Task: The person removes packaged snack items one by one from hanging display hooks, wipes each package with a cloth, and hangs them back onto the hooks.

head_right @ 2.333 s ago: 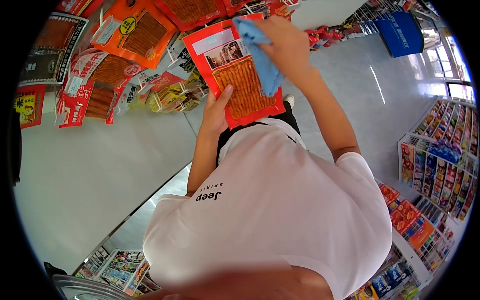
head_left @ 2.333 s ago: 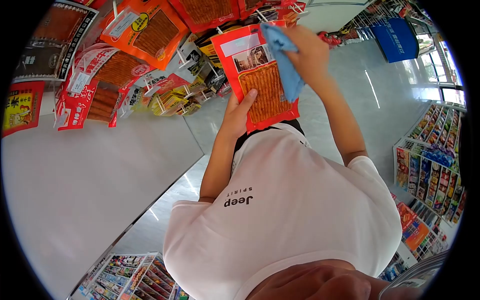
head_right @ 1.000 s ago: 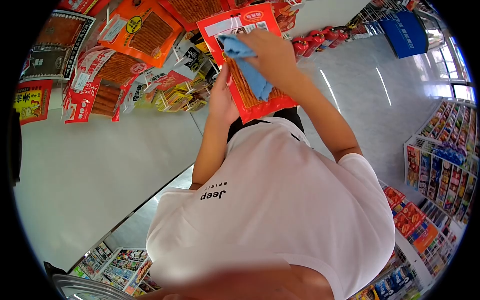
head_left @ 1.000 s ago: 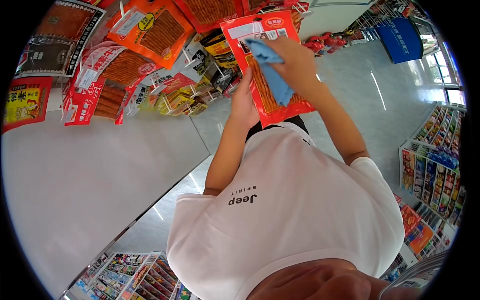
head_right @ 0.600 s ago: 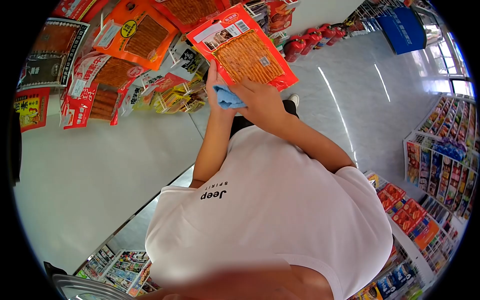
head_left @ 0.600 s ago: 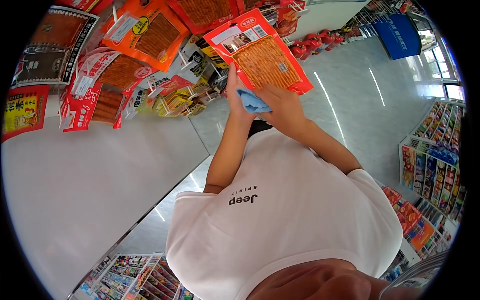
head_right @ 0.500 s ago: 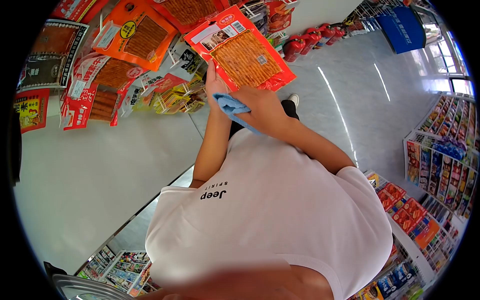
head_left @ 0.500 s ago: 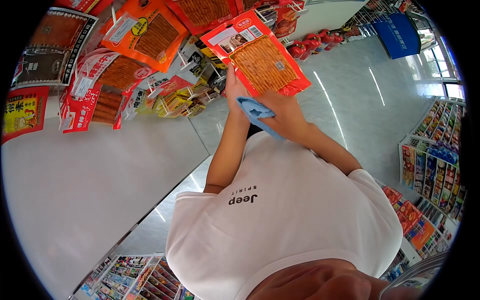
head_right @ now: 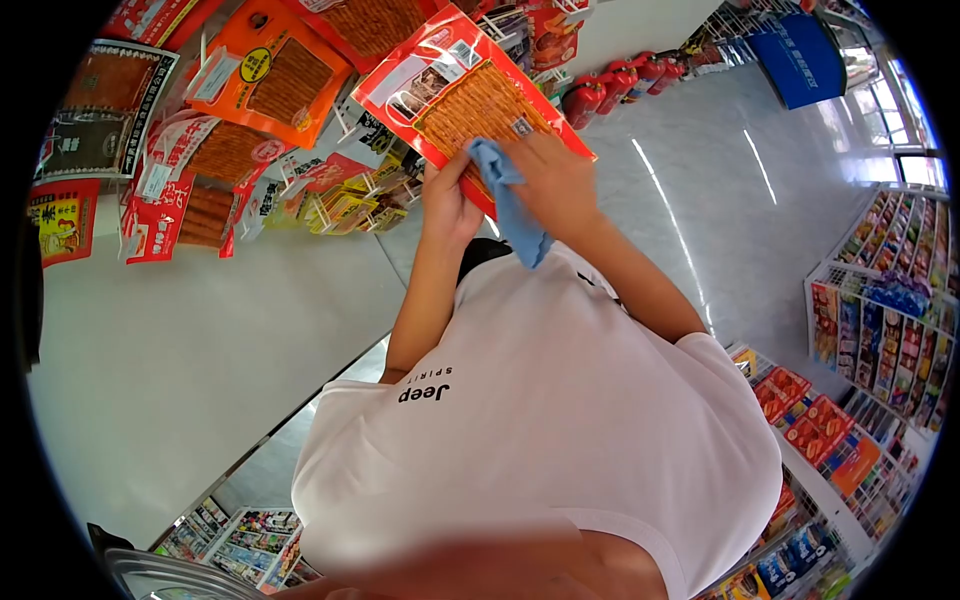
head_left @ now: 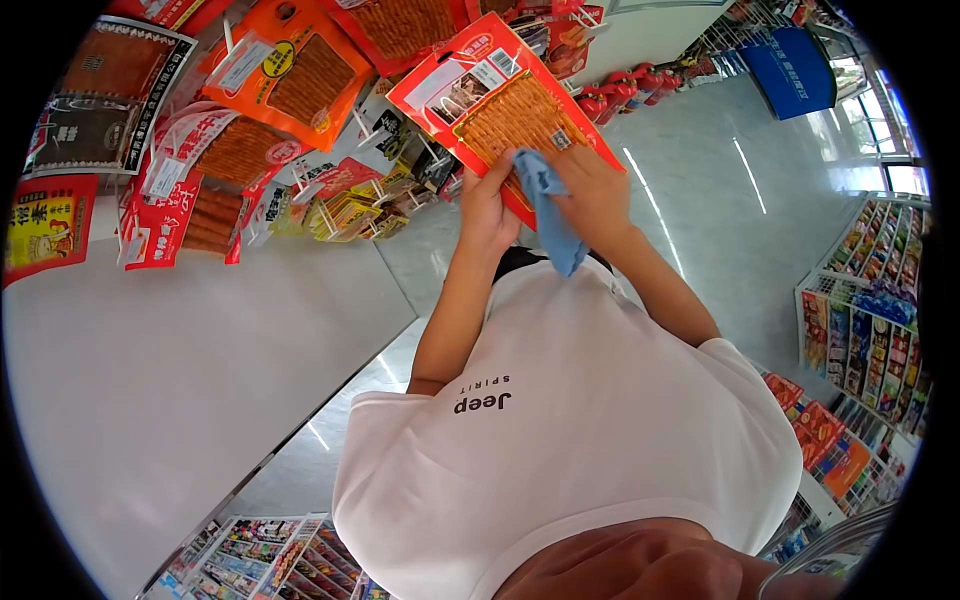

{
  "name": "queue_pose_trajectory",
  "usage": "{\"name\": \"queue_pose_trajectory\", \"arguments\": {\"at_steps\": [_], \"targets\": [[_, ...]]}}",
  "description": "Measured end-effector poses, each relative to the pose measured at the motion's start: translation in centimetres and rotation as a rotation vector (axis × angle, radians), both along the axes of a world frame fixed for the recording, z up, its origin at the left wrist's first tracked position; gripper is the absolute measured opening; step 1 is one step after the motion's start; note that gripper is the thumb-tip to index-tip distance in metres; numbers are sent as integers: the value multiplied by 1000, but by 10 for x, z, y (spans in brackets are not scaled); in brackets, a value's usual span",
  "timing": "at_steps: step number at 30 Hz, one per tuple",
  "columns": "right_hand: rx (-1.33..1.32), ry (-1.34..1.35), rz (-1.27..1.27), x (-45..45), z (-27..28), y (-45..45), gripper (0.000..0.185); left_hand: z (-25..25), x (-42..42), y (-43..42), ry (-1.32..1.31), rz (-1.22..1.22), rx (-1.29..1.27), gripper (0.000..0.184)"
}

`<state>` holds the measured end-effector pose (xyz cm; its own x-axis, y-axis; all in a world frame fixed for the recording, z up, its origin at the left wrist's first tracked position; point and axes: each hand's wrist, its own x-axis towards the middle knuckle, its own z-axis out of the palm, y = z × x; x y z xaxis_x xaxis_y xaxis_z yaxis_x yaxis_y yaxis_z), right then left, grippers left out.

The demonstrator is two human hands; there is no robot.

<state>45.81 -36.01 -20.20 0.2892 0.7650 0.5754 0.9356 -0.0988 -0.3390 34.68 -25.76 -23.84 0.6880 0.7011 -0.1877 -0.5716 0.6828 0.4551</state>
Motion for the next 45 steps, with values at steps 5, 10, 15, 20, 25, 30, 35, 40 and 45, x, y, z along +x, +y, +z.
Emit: {"name": "queue_pose_trajectory", "arguments": {"at_steps": [5, 10, 15, 20, 25, 30, 35, 40, 45], "targets": [[35, 47, -180, 48, -10, 5, 43, 11, -14, -8, 17, -51, 27, 41], [-25, 82, 30, 26, -3, 0, 46, -5, -16, -6, 69, -70, 25, 39], [-21, 15, -77, 67, -41, -2, 42, -3, -29, -8, 24, -87, -50, 36], [108, 179, -351, 144, -95, -32, 31, -2, -37, -10, 136, 2, -11, 39], [100, 839, -290, 117, -34, -25, 34, -35, -31, -2, 216, 232, 104, 35], [-68, 776, 238, 37, -32, 16, 39, -24, -20, -6, 215, 202, 219, 37], [-86, 1354, 200, 17, -40, 30, 37, 7, -31, -2, 164, 27, 484, 50], [2, 1837, 303, 23, -59, 26, 38, 3, -46, 16, 773, 269, 1320, 42], [-15, 1860, 452, 6, -42, 37, 38, -7, -46, 35, 265, 154, 668, 73]]}}
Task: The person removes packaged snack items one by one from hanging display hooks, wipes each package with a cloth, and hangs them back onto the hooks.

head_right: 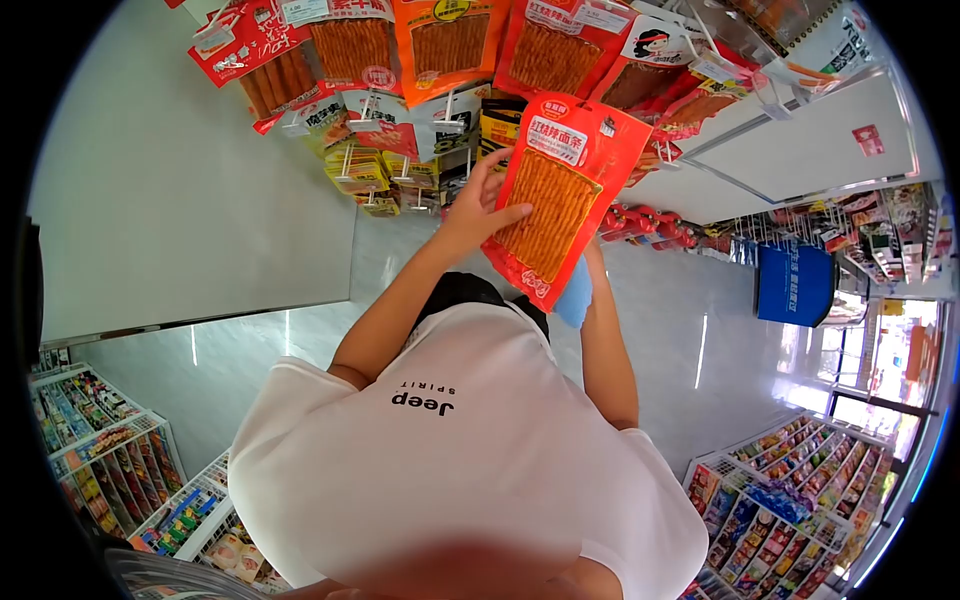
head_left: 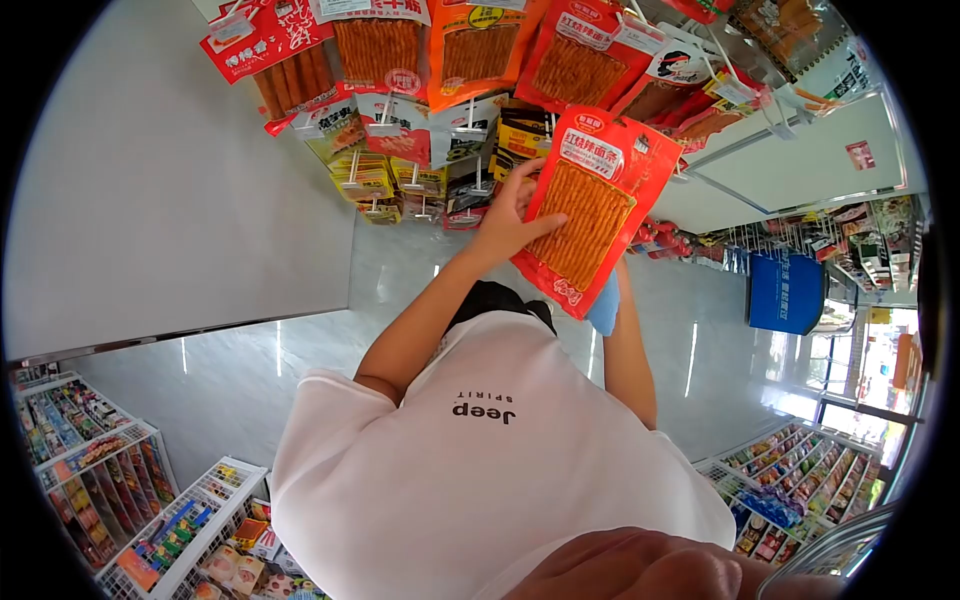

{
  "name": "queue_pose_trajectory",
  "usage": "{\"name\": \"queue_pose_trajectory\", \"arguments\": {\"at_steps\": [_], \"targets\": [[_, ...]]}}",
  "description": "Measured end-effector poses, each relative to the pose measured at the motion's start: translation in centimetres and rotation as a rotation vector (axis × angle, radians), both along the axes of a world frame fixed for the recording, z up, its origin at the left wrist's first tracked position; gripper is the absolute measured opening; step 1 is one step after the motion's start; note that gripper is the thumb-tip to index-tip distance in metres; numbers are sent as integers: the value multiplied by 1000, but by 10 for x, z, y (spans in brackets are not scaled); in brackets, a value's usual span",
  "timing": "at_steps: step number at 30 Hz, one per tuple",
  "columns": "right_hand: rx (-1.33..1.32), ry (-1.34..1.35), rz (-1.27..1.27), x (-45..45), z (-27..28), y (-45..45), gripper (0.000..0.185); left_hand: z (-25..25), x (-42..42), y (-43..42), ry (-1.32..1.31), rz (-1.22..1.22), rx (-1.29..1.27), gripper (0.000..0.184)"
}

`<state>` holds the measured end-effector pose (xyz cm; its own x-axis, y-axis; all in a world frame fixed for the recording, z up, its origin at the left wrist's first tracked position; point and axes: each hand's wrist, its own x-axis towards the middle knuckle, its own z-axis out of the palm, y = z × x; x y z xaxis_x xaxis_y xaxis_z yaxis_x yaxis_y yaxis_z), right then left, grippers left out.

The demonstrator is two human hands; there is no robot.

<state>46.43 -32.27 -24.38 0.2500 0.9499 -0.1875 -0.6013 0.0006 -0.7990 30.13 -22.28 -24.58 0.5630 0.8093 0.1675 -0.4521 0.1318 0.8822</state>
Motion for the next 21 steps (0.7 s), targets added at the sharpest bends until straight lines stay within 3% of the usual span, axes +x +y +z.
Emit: {"name": "queue_pose_trajectory", "arguments": {"at_steps": [4, 8, 11, 15, 21], "targets": [[-36, -98, -89, 8, 8, 16, 38, -3, -4, 11, -77, 59, -83, 67], [-242, -170, -235, 64, -6, 17, 40, -6, 8, 37, 31, 297, 185, 58], [-105, -175, -336, 91, -30, 2, 42, -6, 18, 65, 229, 324, 305, 50], [-164, -225, -400, 107, -50, -33, 48, 4, 30, 88, 102, 323, 298, 44], [-302, -92, -548, 109, -86, -77, 50, 17, 45, 112, 10, 338, 292, 46]]}}
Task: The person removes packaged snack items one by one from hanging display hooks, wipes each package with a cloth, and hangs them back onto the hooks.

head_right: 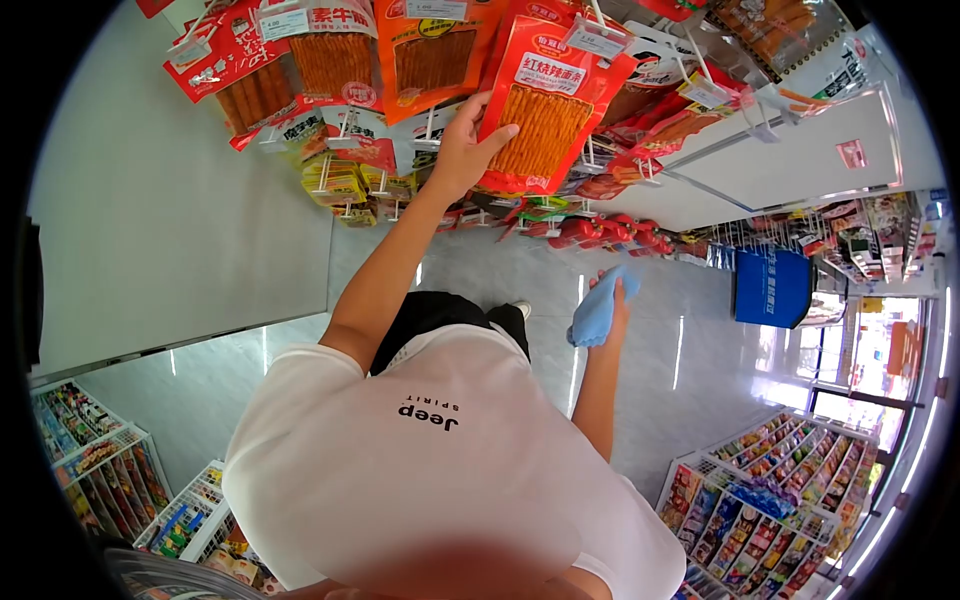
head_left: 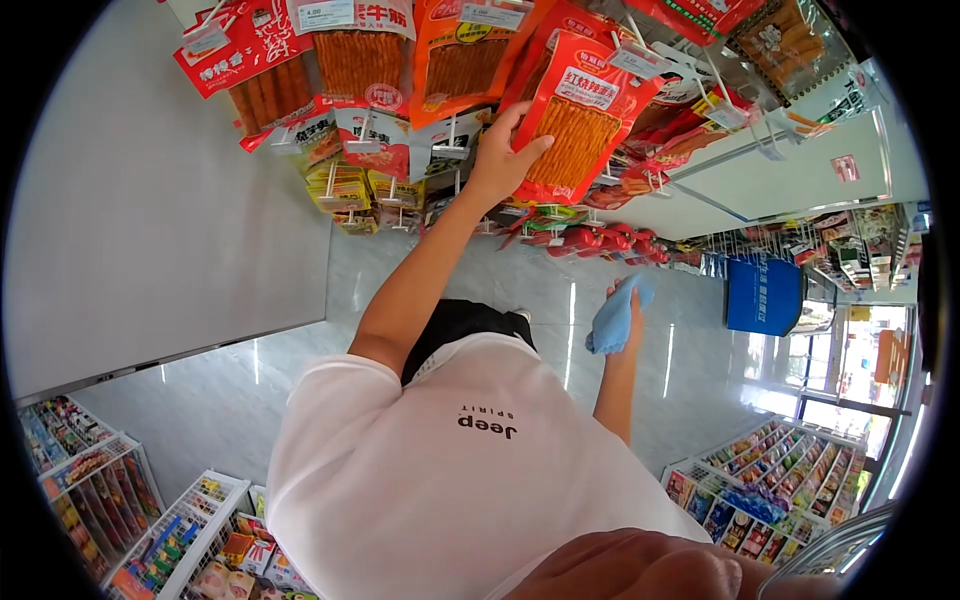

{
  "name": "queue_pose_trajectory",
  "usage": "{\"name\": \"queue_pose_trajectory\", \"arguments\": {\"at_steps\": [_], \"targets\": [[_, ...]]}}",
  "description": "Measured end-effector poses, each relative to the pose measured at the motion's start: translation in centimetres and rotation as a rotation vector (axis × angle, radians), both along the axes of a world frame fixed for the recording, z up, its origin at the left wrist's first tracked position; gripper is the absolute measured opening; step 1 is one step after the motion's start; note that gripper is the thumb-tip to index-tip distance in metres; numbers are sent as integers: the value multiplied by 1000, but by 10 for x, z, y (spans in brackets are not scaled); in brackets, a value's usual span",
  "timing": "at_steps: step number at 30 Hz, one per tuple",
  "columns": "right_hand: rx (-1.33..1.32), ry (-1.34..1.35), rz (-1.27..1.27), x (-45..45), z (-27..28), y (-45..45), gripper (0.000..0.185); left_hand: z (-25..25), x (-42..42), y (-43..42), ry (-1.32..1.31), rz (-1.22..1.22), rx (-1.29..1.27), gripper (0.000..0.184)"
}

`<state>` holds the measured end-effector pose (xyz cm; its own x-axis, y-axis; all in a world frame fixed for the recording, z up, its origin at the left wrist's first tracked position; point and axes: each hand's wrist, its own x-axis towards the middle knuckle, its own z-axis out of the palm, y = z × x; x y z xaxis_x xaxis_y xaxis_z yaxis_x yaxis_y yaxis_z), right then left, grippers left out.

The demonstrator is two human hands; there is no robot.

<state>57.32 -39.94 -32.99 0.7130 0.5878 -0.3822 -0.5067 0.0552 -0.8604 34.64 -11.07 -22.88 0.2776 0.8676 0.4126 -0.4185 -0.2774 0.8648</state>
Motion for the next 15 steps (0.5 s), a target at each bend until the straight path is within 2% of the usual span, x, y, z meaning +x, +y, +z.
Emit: {"name": "queue_pose_trajectory", "arguments": {"at_steps": [5, 8, 15], "targets": [[-29, 68, -9, -4, -10, -19, 49, 10, 6, 5, -121, -100, -98, 44], [-44, 75, -17, -3, -9, -22, 49, 10, 14, 4, -207, -70, -143, 44], [-133, 44, 33, -10, 10, -7, 50, 6, 13, -3, -178, -99, -145, 44]]}}
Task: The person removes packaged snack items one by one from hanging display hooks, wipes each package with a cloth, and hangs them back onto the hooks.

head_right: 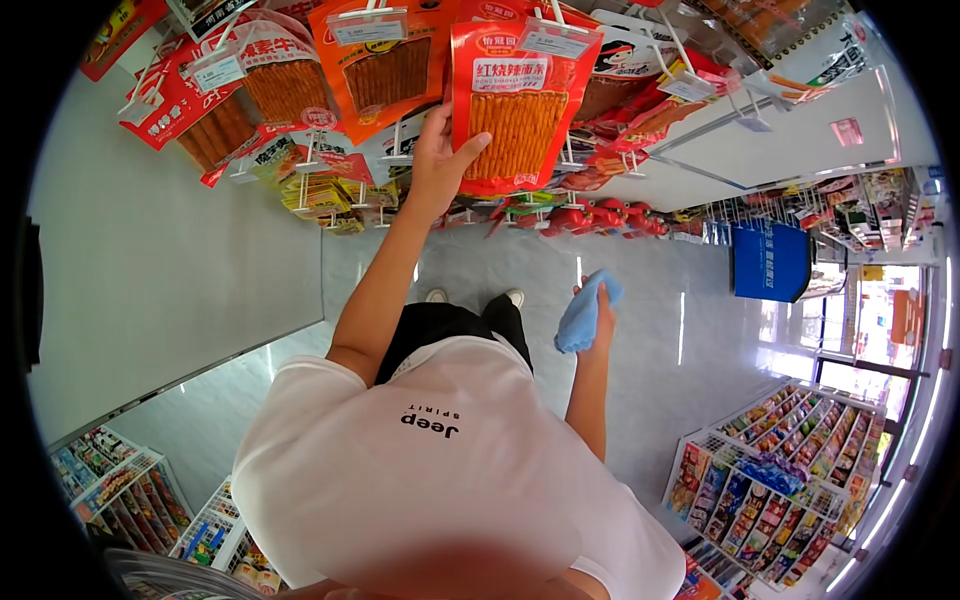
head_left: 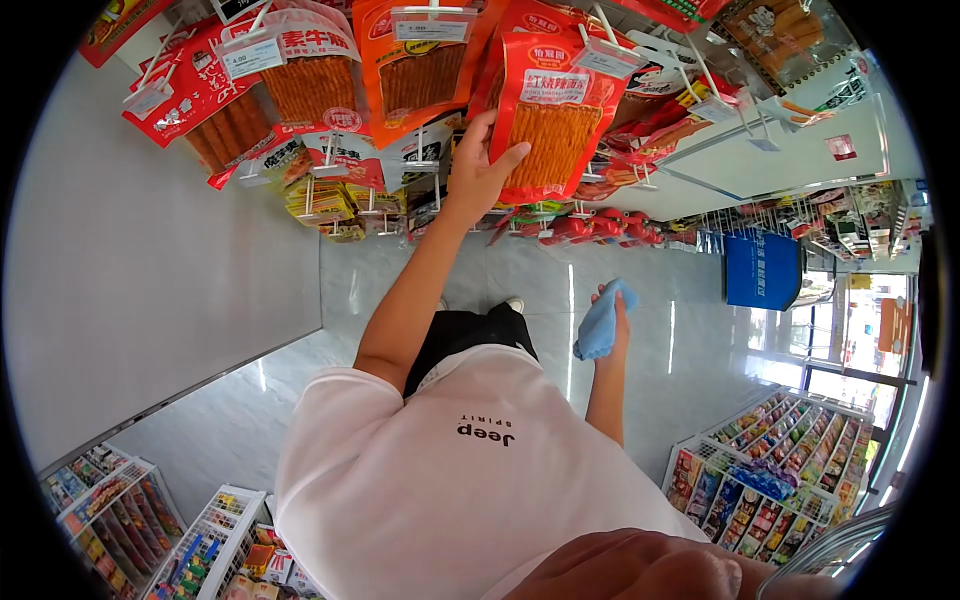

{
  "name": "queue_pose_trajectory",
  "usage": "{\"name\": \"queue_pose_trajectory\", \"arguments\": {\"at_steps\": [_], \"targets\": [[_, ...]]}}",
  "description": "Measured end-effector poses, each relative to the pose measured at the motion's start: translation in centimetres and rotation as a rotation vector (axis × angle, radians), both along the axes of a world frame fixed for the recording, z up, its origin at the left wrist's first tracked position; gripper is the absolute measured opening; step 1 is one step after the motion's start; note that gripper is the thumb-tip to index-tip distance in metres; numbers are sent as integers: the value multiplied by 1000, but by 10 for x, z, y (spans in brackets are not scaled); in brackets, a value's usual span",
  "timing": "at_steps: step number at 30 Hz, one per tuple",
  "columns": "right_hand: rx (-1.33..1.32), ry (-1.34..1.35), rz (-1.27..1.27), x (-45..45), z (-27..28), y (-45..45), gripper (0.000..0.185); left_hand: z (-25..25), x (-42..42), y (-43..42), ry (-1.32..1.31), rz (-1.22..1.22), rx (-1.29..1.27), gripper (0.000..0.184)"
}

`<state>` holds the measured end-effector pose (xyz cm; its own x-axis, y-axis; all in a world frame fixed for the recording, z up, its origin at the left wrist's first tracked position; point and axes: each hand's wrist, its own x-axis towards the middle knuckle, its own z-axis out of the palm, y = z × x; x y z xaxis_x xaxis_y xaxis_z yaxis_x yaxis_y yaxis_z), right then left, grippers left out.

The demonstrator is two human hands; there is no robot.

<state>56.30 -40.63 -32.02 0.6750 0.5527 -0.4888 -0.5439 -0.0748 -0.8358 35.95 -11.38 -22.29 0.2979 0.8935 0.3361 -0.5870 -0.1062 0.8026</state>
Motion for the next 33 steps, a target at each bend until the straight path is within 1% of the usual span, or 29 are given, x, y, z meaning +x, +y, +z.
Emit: {"name": "queue_pose_trajectory", "arguments": {"at_steps": [2, 5, 8, 12, 17, 20, 24, 27, 33], "targets": [[-15, -7, 41, 5, -5, 3, 51, -5, -5, -6, 5, -43, -28, 45], [-29, -16, 65, 12, -12, 12, 52, -7, -11, -15, -2, -40, -21, 45], [-18, -14, 100, 22, -14, 23, 53, -1, -11, -13, -2, 2, 12, 45], [-21, -53, 202, 45, -13, 40, 55, 2, -6, -9, 1, 55, -18, 47], [-1, -43, 227, 67, -8, 59, 56, 6, 4, -12, 1, 105, -29, 48], [-16, -58, 252, 81, 0, 69, 57, 14, 14, -16, 20, 142, -110, 49], [-16, -44, 291, 96, 6, 74, 57, 14, 23, -15, -28, 208, -182, 47], [-6, -17, 285, 105, 4, 76, 56, 14, 29, -14, 5, 274, -163, 44], [11, 27, 222, 123, -8, 71, 51, -6, 39, 23, 306, 574, 1, 36]]}}
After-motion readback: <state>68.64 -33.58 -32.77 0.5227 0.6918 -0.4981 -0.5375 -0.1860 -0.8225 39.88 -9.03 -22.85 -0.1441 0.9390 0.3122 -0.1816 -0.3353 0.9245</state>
